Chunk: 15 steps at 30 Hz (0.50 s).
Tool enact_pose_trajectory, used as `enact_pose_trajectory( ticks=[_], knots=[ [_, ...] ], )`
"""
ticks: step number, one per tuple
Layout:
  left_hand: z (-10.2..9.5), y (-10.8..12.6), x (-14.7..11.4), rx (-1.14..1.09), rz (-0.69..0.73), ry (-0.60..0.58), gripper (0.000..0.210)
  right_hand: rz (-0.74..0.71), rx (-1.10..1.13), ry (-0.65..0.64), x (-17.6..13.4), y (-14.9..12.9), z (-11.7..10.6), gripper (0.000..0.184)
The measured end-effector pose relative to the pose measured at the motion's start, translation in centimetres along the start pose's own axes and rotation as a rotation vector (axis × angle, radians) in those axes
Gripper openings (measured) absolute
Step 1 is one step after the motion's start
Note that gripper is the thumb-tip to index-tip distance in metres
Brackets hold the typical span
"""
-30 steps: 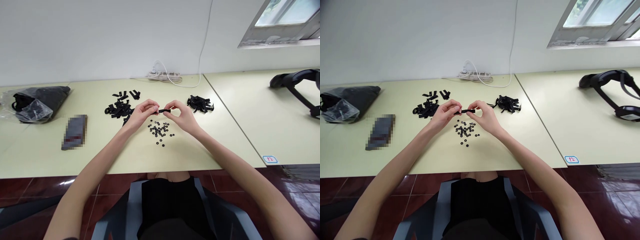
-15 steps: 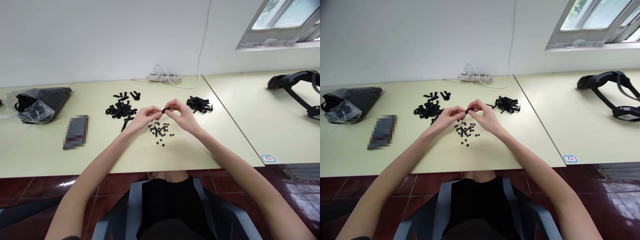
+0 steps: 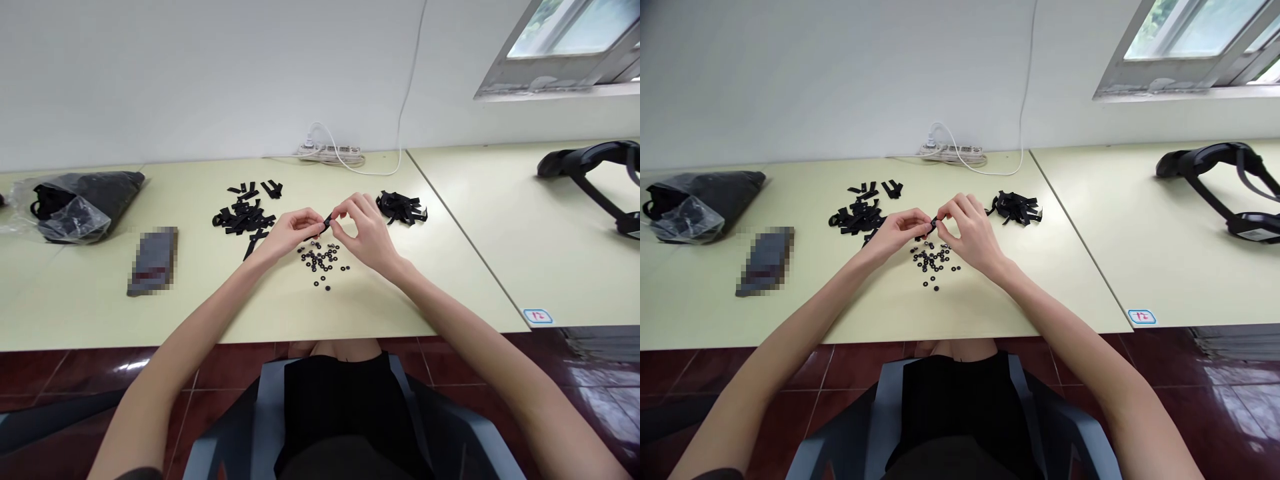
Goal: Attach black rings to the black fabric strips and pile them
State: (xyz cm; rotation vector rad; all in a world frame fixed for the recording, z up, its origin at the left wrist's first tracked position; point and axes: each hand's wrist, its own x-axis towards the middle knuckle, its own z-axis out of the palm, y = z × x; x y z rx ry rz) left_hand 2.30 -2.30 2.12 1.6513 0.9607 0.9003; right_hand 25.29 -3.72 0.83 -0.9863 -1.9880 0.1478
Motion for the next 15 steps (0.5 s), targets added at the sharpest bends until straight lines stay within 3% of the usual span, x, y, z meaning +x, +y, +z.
enact_pose_trajectory(
  ticks=[3,8,15],
  knots=[
    [0.02,0.14,-0.07,0.005,0.001,-0.018,0.039,0.013,-0.016,-0.082,0.02,-0.23,-0.20,0.016],
    [0.02,0.37,-0.31,0.022,-0.004,-0.070,0.038,0.175,-0.009,-0.309,-0.02,-0.16,-0.43,0.020],
    [0.19,0.27,-0.32,0.018,-0.027,-0.125,0.031,0.193,-0.039,-0.387,-0.01,-0.24,-0.17,0.021]
  ],
)
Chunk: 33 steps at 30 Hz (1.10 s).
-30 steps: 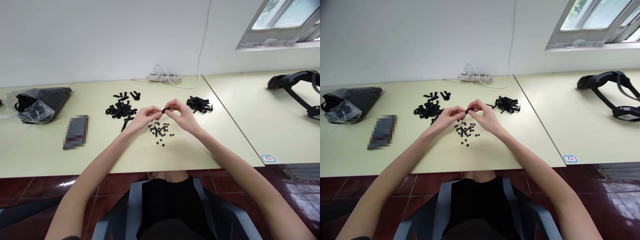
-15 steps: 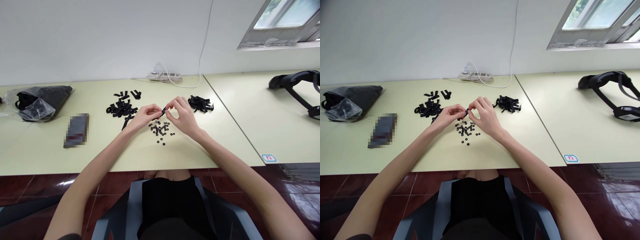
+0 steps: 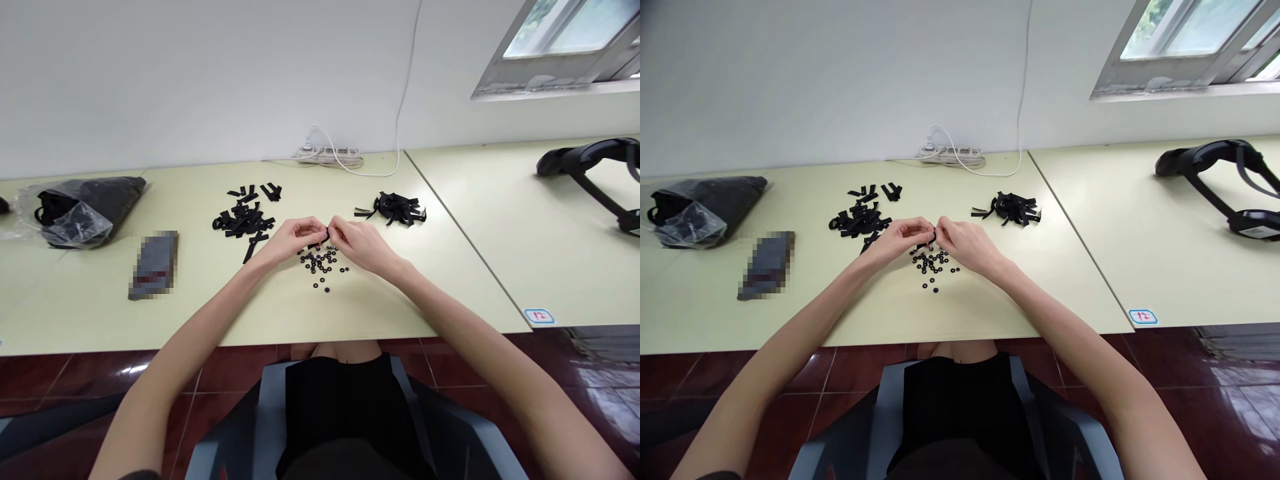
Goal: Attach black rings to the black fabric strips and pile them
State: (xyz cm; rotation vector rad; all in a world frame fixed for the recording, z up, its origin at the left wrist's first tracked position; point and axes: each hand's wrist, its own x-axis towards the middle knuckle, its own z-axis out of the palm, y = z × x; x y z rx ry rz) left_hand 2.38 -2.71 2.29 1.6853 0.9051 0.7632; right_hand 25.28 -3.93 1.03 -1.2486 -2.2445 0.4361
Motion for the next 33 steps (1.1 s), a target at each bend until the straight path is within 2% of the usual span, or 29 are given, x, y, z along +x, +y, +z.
enact_pose_trajectory(
  ticks=[14,20,23,26,29,33],
  knots=[
    [0.3,-1.5,0.3,-0.059,-0.028,-0.029,0.025,0.100,0.114,-0.106,0.1,-0.6,0.0,0.025],
    [0.0,-1.4,0.3,-0.078,-0.036,-0.049,0.024,0.116,0.183,-0.088,0.3,-0.3,0.1,0.024],
    [-0.3,-1.1,0.4,-0.058,-0.024,-0.022,0.029,0.095,0.165,-0.047,0.2,-0.2,-0.1,0.027],
    [-0.8,-1.3,0.8,-0.042,0.011,0.077,0.030,0.065,0.148,-0.020,0.1,0.0,-0.5,0.031],
    [-1.3,-2.2,1.2,-0.040,0.008,0.164,0.028,0.000,0.159,-0.073,0.0,0.3,-0.6,0.033],
    [-1.6,-2.8,1.3,-0.050,-0.011,0.155,0.026,-0.107,0.175,-0.174,-0.1,0.6,-0.5,0.035]
  ],
)
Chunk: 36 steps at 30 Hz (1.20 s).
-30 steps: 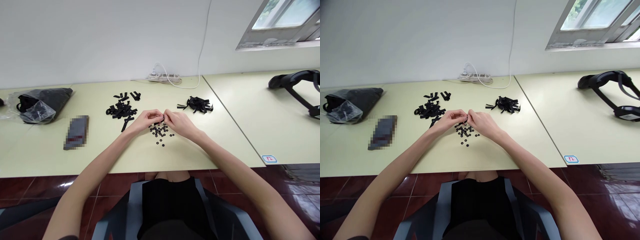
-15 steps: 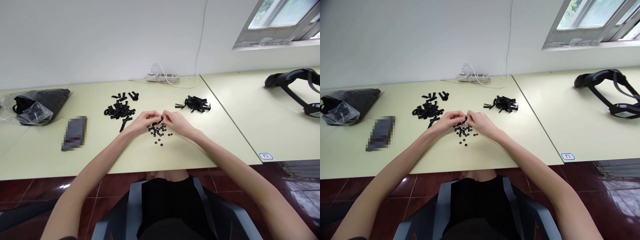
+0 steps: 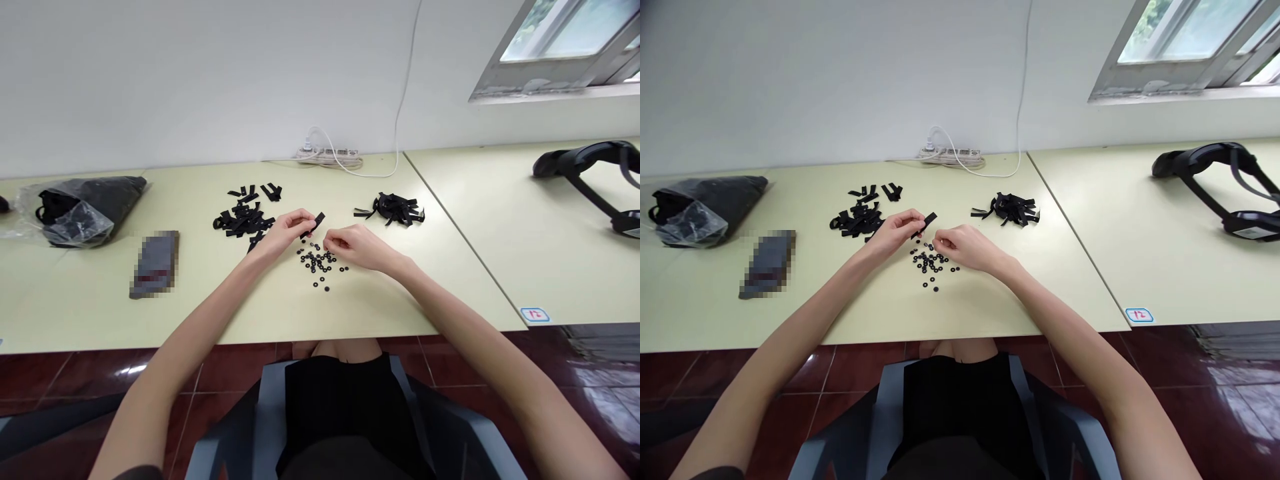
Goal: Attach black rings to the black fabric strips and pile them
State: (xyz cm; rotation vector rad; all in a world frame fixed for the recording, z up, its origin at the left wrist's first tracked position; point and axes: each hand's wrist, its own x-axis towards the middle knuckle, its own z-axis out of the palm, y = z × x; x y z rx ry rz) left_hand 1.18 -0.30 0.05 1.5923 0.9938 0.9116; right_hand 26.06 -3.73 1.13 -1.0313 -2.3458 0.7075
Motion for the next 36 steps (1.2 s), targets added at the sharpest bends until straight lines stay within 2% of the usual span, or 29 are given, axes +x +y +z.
enact_pose_trajectory(
  ticks=[3,6,8,10,12,23,29,36],
  knots=[
    [0.1,0.4,-0.2,-0.019,-0.003,-0.036,0.025,-0.021,-0.014,0.053,0.0,0.4,0.0,0.023],
    [0.3,1.2,-0.5,-0.051,-0.053,-0.081,0.025,-0.063,-0.019,0.231,0.0,0.9,-0.3,0.009],
    [0.6,1.8,-0.8,-0.094,-0.098,-0.119,0.026,-0.154,-0.050,0.315,0.0,1.3,-0.4,0.014],
    [0.8,2.2,-1.0,-0.123,-0.126,-0.162,0.028,-0.251,-0.108,0.346,0.1,1.5,-0.5,0.012],
    [0.9,2.5,-1.2,-0.104,-0.134,-0.204,0.029,-0.309,-0.160,0.347,0.2,1.6,-0.4,0.008],
    [-0.3,4.2,-1.5,0.257,-0.122,-0.292,0.023,-0.390,-0.280,0.238,0.1,2.0,-0.1,0.021],
    [-0.4,4.4,-1.6,0.311,-0.128,-0.288,0.027,-0.374,-0.250,0.237,0.0,1.7,-0.2,0.020],
    [-0.1,3.6,-1.5,0.236,-0.078,-0.286,0.041,-0.313,-0.176,0.261,0.1,1.6,0.2,0.013]
  ],
)
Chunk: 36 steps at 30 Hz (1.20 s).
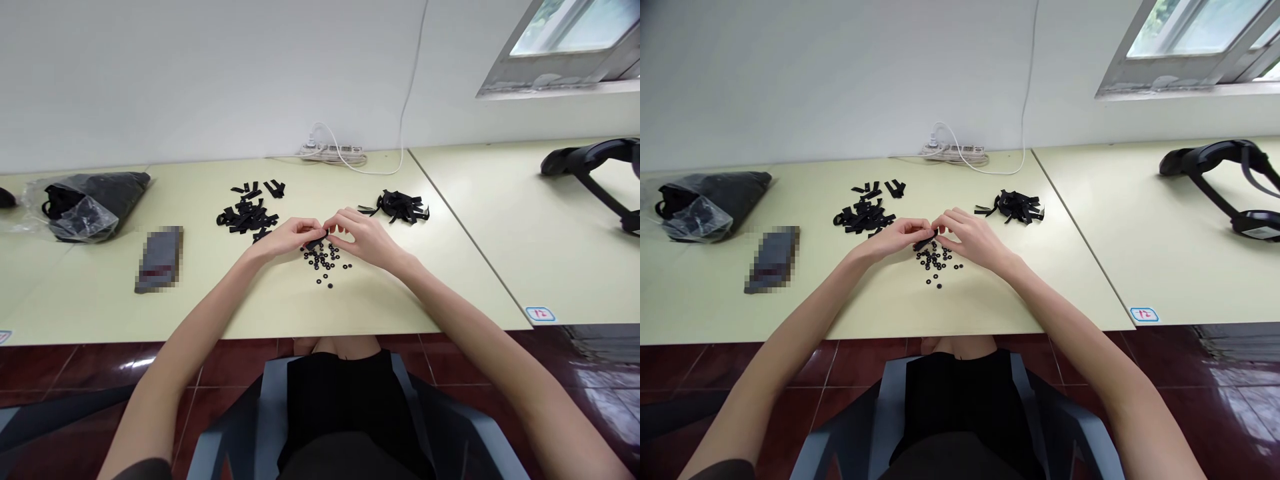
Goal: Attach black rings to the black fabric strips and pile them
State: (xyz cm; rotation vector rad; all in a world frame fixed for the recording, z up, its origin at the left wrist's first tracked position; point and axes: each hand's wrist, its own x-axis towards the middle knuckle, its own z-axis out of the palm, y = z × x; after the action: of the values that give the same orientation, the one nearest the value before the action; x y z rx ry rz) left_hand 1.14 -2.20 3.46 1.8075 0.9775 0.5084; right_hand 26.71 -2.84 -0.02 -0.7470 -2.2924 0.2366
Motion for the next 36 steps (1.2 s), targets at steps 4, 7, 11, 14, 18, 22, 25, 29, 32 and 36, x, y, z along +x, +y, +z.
enact_pose_trajectory(
  ticks=[4,7,11,14,18,22,25,29,32,36],
  knots=[
    [0.2,-0.5,0.2,-0.058,0.037,-0.010,0.046,0.088,0.090,0.050,0.2,-0.1,0.2,0.014],
    [0.2,-0.9,0.4,-0.143,0.034,0.044,0.043,0.214,0.220,0.108,0.5,0.8,-0.1,0.013],
    [-0.2,-1.5,0.8,-0.226,0.024,0.136,0.036,0.405,0.168,0.363,0.4,4.0,-1.8,0.011],
    [-0.5,-1.9,1.2,-0.252,0.019,0.216,0.032,0.543,-0.018,0.567,-0.5,7.2,-3.6,0.007],
    [-1.7,-2.6,1.5,-0.233,-0.009,0.418,0.022,0.670,-0.098,0.659,-1.9,10.4,-5.1,0.009],
    [-4.4,-3.4,0.7,0.105,-0.080,0.638,0.012,0.720,-0.101,0.678,-2.5,11.7,-5.0,0.016],
    [-6.7,-4.2,-0.4,0.518,-0.087,0.588,0.005,0.750,-0.090,0.674,-2.6,11.7,-4.6,0.020],
    [-8.4,-5.5,-1.3,0.686,-0.111,0.482,0.009,0.745,-0.077,0.650,-2.4,11.5,-4.3,0.019],
    [-8.6,-6.4,-1.2,0.704,-0.115,0.427,0.015,0.702,-0.065,0.620,-2.2,11.2,-4.2,0.017],
    [-8.3,-7.0,-0.7,0.718,-0.132,0.429,0.011,0.685,-0.035,0.568,-1.9,10.3,-4.0,0.019]
  ],
)
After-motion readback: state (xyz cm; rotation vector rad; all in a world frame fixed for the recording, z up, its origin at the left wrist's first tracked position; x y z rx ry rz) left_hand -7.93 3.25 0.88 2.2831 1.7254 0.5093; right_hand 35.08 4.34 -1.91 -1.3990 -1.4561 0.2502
